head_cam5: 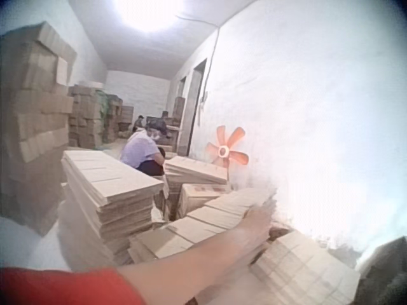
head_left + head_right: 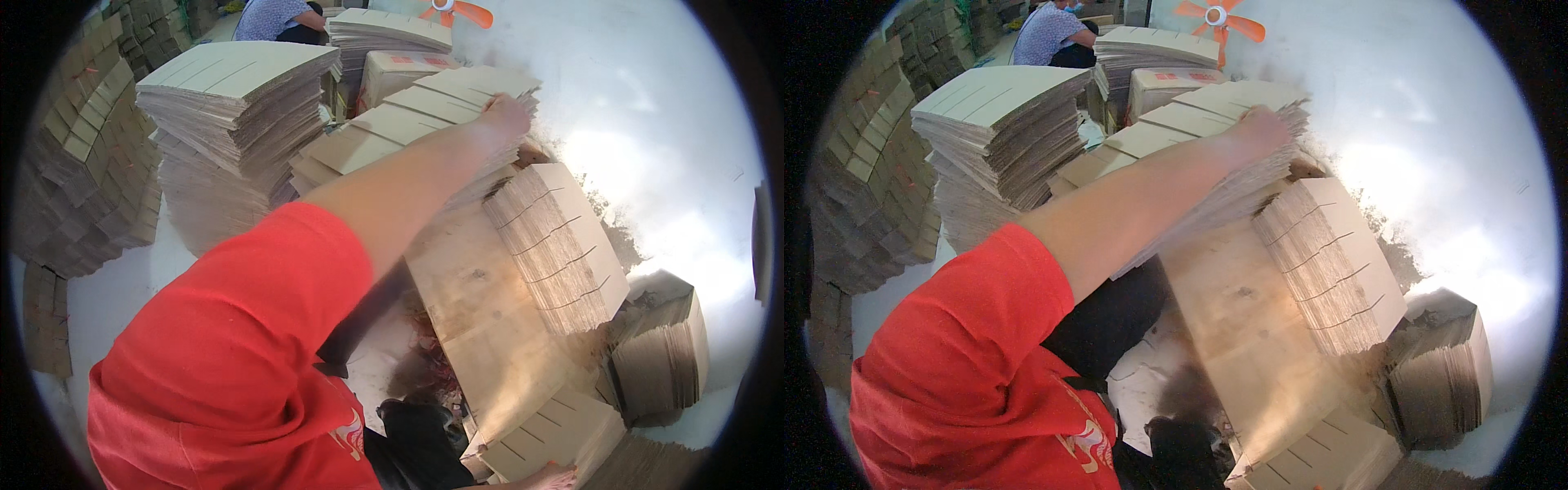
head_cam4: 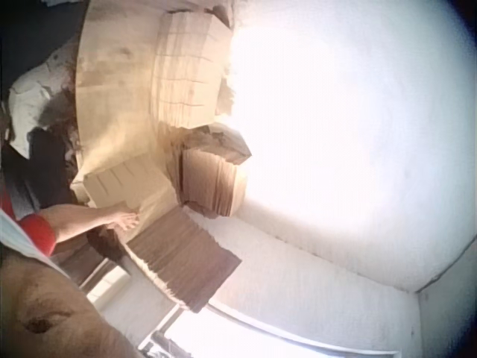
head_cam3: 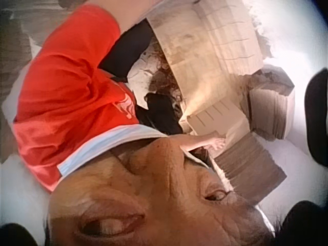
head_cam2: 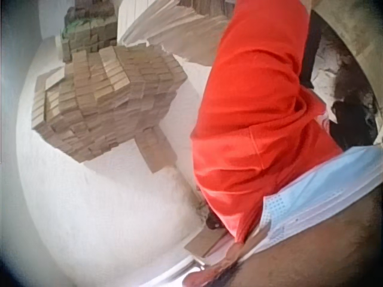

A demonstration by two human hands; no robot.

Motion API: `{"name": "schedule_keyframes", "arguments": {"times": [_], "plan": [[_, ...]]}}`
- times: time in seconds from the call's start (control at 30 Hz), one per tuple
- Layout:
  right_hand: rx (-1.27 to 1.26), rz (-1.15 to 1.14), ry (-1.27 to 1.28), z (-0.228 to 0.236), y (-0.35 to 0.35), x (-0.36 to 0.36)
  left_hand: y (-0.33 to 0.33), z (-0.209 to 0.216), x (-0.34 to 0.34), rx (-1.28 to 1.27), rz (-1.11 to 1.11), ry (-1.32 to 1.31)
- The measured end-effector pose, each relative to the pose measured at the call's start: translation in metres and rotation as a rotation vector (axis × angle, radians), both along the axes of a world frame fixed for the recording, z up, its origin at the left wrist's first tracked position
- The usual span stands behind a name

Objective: The person assembles flat cardboard pieces by folding them along pre-scored lines and interlocking tabs to form box-like structures. They repeatedly pick up new pieces, fold them, and stack the finished units.

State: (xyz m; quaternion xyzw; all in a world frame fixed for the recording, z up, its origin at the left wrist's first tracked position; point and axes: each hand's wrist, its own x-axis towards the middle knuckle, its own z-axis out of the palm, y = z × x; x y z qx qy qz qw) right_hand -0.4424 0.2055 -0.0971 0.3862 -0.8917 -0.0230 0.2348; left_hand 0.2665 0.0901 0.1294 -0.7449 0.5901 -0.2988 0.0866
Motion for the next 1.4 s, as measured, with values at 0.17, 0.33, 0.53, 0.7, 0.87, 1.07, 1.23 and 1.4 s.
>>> {"name": "schedule_keyframes", "arguments": {"times": [0.17, 0.33, 0.53, 0.7, 0.87, 1.07, 1.23, 1.4], "plan": [[-0.007, 0.022, 0.042, -0.01, -0.005, -0.019, 0.007, -0.037, 0.023, -0.119, -0.171, 0.057], [-0.147, 0.087, 0.021, -0.005, -0.01, -0.006, -0.017, -0.007, 0.008, -0.116, -0.244, 0.088], [-0.612, 0.446, -0.131, 0.034, 0.025, 0.013, -0.052, 0.008, -0.11, -0.216, -0.596, 0.459], [-1.071, 0.533, -0.581, 0.126, 0.04, 0.12, -0.096, -0.082, -0.16, -0.077, -0.778, 0.833], [-0.909, 1.086, -1.321, 0.07, 0.025, 0.072, -0.132, -0.145, -0.209, -0.015, -0.78, 0.735], [-0.879, 0.973, -1.346, 0.077, -0.001, 0.145, -0.165, -0.155, -0.233, 0.121, -0.75, 0.624], [-0.794, 0.681, -1.533, 0.092, -0.004, 0.186, -0.174, -0.161, -0.23, 0.126, -0.813, 0.39], [-0.789, 0.71, -1.686, 0.088, -0.004, 0.214, -0.189, -0.148, -0.221, -0.126, -0.967, 0.892]]}}
